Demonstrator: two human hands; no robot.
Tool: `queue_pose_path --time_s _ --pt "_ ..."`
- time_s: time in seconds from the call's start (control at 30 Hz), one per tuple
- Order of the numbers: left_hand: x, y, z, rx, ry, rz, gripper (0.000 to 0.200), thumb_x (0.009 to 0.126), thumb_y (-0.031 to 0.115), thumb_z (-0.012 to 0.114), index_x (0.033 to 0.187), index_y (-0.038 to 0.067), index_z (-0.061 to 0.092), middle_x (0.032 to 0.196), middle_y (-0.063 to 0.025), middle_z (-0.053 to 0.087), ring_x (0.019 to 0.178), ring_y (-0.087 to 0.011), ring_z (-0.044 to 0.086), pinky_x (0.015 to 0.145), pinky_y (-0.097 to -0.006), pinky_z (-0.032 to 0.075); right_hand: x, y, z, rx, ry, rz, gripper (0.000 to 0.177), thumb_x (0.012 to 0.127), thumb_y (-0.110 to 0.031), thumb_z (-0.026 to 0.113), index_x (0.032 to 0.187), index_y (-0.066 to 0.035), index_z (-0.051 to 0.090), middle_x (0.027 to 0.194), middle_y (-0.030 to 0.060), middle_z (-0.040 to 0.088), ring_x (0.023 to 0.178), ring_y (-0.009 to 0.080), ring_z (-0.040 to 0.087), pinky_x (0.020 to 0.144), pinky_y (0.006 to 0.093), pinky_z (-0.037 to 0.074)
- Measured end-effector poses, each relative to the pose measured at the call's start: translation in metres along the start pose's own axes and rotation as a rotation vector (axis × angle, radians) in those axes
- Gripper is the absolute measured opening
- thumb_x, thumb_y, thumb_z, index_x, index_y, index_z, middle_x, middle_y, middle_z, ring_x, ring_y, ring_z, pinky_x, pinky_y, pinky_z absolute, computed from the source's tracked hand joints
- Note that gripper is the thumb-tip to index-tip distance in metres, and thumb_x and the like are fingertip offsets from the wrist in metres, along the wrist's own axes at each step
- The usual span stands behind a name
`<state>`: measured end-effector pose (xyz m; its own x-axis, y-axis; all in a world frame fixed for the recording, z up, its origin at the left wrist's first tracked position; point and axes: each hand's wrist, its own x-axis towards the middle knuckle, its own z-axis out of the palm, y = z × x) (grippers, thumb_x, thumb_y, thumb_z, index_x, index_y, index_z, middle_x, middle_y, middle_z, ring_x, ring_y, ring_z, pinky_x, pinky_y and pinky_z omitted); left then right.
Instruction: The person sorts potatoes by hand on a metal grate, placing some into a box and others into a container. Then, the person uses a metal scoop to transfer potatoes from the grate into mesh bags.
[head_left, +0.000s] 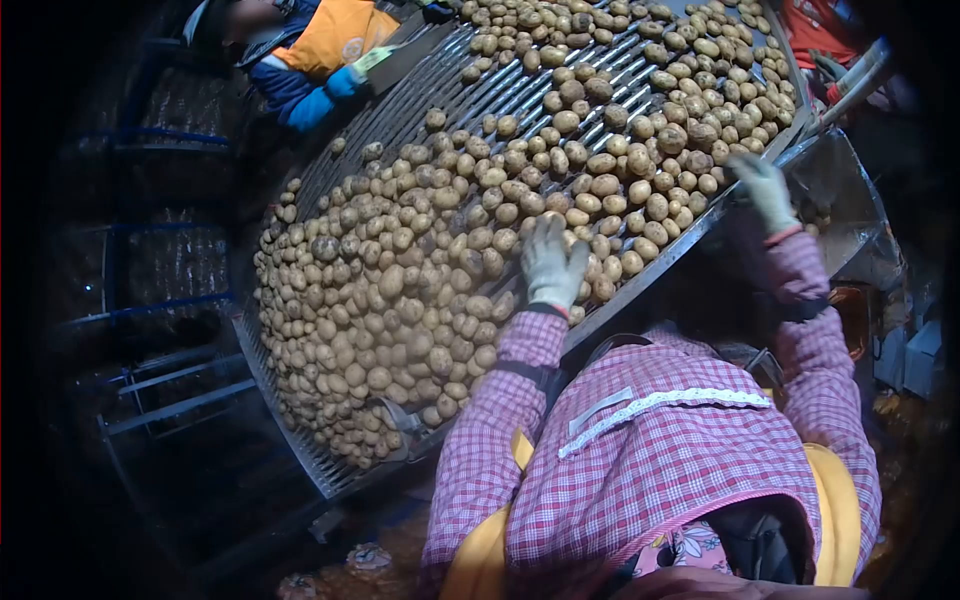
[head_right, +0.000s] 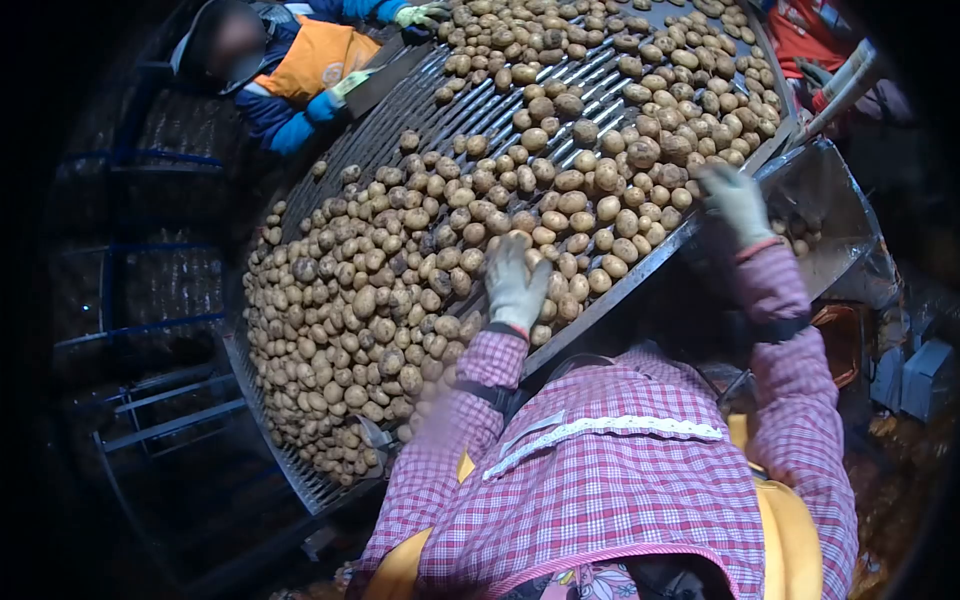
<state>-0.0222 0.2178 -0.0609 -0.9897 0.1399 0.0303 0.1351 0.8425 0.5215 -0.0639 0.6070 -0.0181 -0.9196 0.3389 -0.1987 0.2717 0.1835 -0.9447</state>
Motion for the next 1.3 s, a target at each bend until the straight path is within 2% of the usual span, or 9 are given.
queue_pose_path --time_s 0.17,0.2,0.4,0.57,0.63,0.77,0.9,1.17,1.3 --pt "-0.020 0.000 -0.029 -0.088 0.083 0.197 0.062 0.092 0.027 0.067 0.145 0.003 0.046 0.153 -0.0249 0.037 0.142 -0.0426 0.035 0.118 -0.0503 0.031 0.001 -0.018 0.152 -0.155 -0.337 -0.187 0.037 0.093 -0.031 0.065 0.115 -0.002 0.069 0.096 0.0097 0.073 0.086 0.0159 0.068 0.076 0.0322 0.053" --pt "-0.032 -0.019 -0.031 -0.587 0.087 0.027 0.060 0.091 0.024 0.068 0.142 0.000 0.047 0.150 -0.0254 0.041 0.141 -0.0422 0.037 0.118 -0.0502 0.031 0.007 -0.026 0.166 -0.247 -0.359 -0.171 0.037 0.093 -0.030 0.064 0.116 -0.002 0.068 0.097 0.0115 0.073 0.087 0.0176 0.068 0.079 0.0338 0.053" --pt "-0.116 -0.154 -0.153 0.347 0.431 -0.126 0.057 0.092 0.028 0.066 0.138 -0.003 0.051 0.140 -0.0263 0.051 0.134 -0.0440 0.043 0.115 -0.0543 0.033 0.100 -0.017 0.254 -0.472 -0.414 -0.228 0.046 0.093 -0.032 0.059 0.130 -0.004 0.064 0.121 0.0225 0.069 0.115 0.0343 0.066 0.100 0.0409 0.050" --pt "-0.130 -0.198 -0.207 0.249 0.343 -0.707 0.071 0.099 0.045 0.054 0.153 0.003 0.034 0.151 -0.0340 0.035 0.139 -0.0491 0.036 0.115 -0.0525 0.032 0.151 -0.014 0.304 -0.772 -0.412 -0.370 0.041 0.095 -0.034 0.057 0.125 -0.008 0.066 0.118 0.0245 0.068 0.116 0.0388 0.064 0.102 0.0446 0.049" --pt "-0.113 -0.199 -0.208 -0.268 0.356 -0.896 0.076 0.099 0.045 0.052 0.157 0.003 0.025 0.154 -0.0341 0.033 0.141 -0.0487 0.036 0.116 -0.0507 0.031 0.153 -0.026 0.314 -0.958 -0.346 -0.289 0.041 0.094 -0.036 0.056 0.122 -0.009 0.068 0.119 0.0238 0.068 0.116 0.0388 0.063 0.102 0.0459 0.048" --pt "-0.088 -0.215 -0.173 0.240 0.369 -0.921 0.085 0.098 0.055 0.049 0.159 0.005 0.017 0.157 -0.0321 0.028 0.141 -0.0499 0.035 0.117 -0.0525 0.029 0.166 -0.027 0.311 -1.057 -0.425 -0.300 0.046 0.094 -0.042 0.053 0.120 -0.007 0.070 0.120 0.0253 0.067 0.116 0.0393 0.063 0.101 0.0465 0.049" --pt "-0.067 -0.187 -0.179 -0.041 0.238 -0.948 0.086 0.097 0.061 0.047 0.158 0.007 0.021 0.158 -0.0305 0.027 0.144 -0.0483 0.032 0.118 -0.0514 0.029 0.125 -0.034 0.306 -0.899 -0.480 -0.332 0.055 0.090 -0.048 0.058 0.120 -0.003 0.067 0.117 0.0259 0.068 0.113 0.0393 0.065 0.099 0.0453 0.049" --pt "-0.037 -0.187 -0.130 0.388 0.174 -0.547 0.100 0.087 0.072 0.056 0.155 0.003 0.030 0.151 -0.0353 0.036 0.140 -0.0519 0.032 0.118 -0.0561 0.023 0.109 0.006 0.286 -0.294 -0.688 0.007 0.037 0.092 -0.033 0.069 0.116 -0.005 0.069 0.104 0.0108 0.073 0.097 0.0183 0.069 0.086 0.0337 0.054" --pt "-0.011 -0.144 -0.116 0.124 0.268 -0.513 0.100 0.085 0.065 0.064 0.155 0.004 0.029 0.151 -0.0368 0.033 0.142 -0.0517 0.029 0.119 -0.0567 0.022 0.076 0.004 0.261 0.095 -0.465 0.258 0.047 0.087 -0.023 0.076 0.128 -0.005 0.062 0.105 0.0058 0.070 0.090 0.0192 0.067 0.079 0.0317 0.054"
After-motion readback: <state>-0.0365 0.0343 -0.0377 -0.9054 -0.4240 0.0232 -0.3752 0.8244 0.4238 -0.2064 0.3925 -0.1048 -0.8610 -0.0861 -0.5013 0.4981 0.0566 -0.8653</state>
